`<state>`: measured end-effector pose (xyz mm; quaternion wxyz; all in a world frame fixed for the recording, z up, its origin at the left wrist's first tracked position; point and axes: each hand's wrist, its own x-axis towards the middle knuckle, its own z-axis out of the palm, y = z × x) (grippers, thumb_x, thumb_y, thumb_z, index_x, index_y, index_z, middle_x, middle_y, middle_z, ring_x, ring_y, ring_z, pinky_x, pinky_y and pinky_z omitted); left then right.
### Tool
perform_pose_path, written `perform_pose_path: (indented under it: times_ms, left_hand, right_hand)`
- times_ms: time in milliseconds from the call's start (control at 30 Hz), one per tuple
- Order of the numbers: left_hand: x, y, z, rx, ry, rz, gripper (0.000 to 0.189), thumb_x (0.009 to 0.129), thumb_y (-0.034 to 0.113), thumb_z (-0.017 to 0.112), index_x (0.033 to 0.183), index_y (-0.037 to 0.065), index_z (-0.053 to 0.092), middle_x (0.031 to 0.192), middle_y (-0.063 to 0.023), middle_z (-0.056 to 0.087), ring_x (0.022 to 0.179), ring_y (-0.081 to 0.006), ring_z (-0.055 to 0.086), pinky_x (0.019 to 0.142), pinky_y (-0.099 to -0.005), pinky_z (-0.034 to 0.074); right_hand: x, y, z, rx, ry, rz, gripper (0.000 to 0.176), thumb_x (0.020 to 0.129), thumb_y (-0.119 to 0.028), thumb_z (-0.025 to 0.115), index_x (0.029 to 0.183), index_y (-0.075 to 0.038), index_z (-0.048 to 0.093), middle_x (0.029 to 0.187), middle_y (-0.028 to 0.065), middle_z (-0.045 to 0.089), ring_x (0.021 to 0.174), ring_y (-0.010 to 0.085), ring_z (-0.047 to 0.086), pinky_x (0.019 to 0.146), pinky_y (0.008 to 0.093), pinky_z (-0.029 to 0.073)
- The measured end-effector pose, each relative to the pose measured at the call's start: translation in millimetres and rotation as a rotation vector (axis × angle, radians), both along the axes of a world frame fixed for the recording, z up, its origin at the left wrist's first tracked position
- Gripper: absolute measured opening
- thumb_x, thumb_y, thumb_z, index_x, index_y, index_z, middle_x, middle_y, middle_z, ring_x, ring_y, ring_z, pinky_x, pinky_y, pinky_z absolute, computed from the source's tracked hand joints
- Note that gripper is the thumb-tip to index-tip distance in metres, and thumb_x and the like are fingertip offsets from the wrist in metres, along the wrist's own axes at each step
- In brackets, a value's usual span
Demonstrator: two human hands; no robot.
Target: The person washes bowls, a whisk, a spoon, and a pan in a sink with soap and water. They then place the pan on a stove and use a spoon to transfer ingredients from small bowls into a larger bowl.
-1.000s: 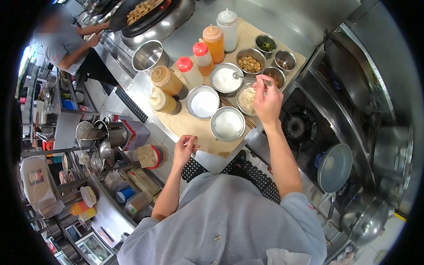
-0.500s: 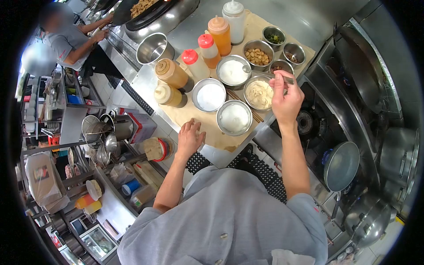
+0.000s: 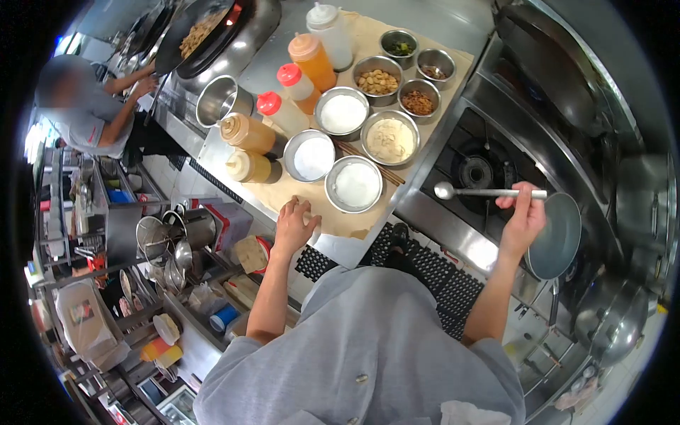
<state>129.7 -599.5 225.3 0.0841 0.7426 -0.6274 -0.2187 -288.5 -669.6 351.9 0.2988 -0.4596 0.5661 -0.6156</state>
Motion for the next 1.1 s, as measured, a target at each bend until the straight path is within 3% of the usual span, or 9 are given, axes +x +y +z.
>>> perform_pose_path:
  times_ms: [100,133,200,267,467,667,767,900,1100]
  left_hand:
    - [1.6,-3.1,-2.0,0.02,-0.006,-0.073,0.05,0.077,0.034,0.068,0.118,0.008,0.058,0.133,-0.0261,0.043,0.123,-0.0409,0.041,0.1,-0.047,0.037]
    - [-1.0,-6.3,0.5,0.007,-0.02,-0.093,0.043,0.079,0.034,0.069,0.11,0.006,0.061,0.124,-0.0328,0.048,0.121,-0.0447,0.042,0.1,-0.0466,0.037]
    - [-0.3,-9.5,-0.9,0.031,-0.024,-0.158,0.041,0.079,0.035,0.068,0.107,0.005,0.06,0.124,-0.0352,0.046,0.12,-0.0458,0.043,0.099,-0.0475,0.038]
    - [-4.4,-12.4,-0.3,0.042,-0.04,-0.163,0.041,0.079,0.034,0.068,0.106,0.005,0.059,0.124,-0.0353,0.046,0.118,-0.0461,0.044,0.097,-0.0471,0.04]
    - [-5.7,-18.6,7.9,0.152,-0.012,-0.195,0.046,0.078,0.032,0.069,0.11,0.001,0.057,0.123,-0.0323,0.048,0.121,-0.0453,0.041,0.102,-0.0444,0.036]
    - [-1.9,-15.1,-0.4,0.115,-0.036,-0.266,0.051,0.077,0.031,0.069,0.113,-0.002,0.053,0.123,-0.0349,0.046,0.118,-0.0467,0.043,0.098,-0.0464,0.038]
    - [-3.6,-17.2,2.0,0.162,-0.022,-0.245,0.051,0.076,0.03,0.07,0.113,-0.002,0.053,0.121,-0.0345,0.047,0.116,-0.0471,0.044,0.097,-0.0472,0.039]
    - [-4.1,-19.3,4.9,0.161,-0.012,-0.28,0.051,0.075,0.03,0.071,0.112,-0.001,0.054,0.119,-0.0333,0.049,0.114,-0.0466,0.045,0.096,-0.047,0.04]
    - [-4.1,-20.7,4.2,0.181,-0.007,-0.284,0.051,0.075,0.031,0.072,0.111,-0.001,0.055,0.117,-0.0307,0.052,0.114,-0.0445,0.047,0.097,-0.046,0.039]
  right_hand:
    - [-19.3,35.3,-12.4,0.26,0.24,0.022,0.02,0.096,-0.016,0.052,0.09,0.002,0.059,0.068,0.0052,0.059,0.059,0.0105,0.056,0.058,0.0232,0.047]
    - [-23.5,48.4,-14.3,0.371,0.35,0.024,0.019,0.095,-0.015,0.054,0.089,0.002,0.06,0.068,0.0051,0.059,0.058,0.0104,0.056,0.057,0.0233,0.047]
    - [-28.2,66.7,-23.6,0.47,0.451,0.109,0.015,0.09,-0.012,0.059,0.086,0.002,0.062,0.068,0.0075,0.06,0.056,0.0127,0.056,0.055,0.0247,0.046]
    - [-34.7,85.6,-41.2,0.395,0.576,0.142,0.013,0.087,-0.01,0.061,0.087,0.003,0.061,0.07,0.0131,0.061,0.056,0.0175,0.058,0.054,0.0269,0.046]
    - [-43.8,110.8,-54.7,0.398,0.348,0.03,0.016,0.088,-0.015,0.061,0.089,0.001,0.064,0.07,0.0104,0.064,0.058,0.0164,0.061,0.055,0.0284,0.047]
    - [-48.4,107.2,-39.6,0.357,0.366,0.037,0.012,0.088,-0.012,0.06,0.092,-0.001,0.062,0.068,0.0085,0.065,0.061,0.0132,0.063,0.056,0.0264,0.049]
    - [-47.3,108.6,-24.5,0.535,0.301,0.056,0.011,0.088,-0.012,0.06,0.09,-0.001,0.062,0.068,0.0078,0.065,0.061,0.013,0.063,0.055,0.0261,0.049]
    - [-47.7,113.0,-45.1,0.329,0.385,-0.006,0.012,0.087,-0.014,0.061,0.086,-0.002,0.062,0.058,0.0072,0.058,0.047,0.0161,0.056,0.044,0.0292,0.041]
    - [-47.3,114.2,-32.2,0.333,0.34,-0.019,0.012,0.086,-0.014,0.062,0.088,-0.003,0.064,0.062,0.0103,0.061,0.053,0.02,0.059,0.051,0.0309,0.045]
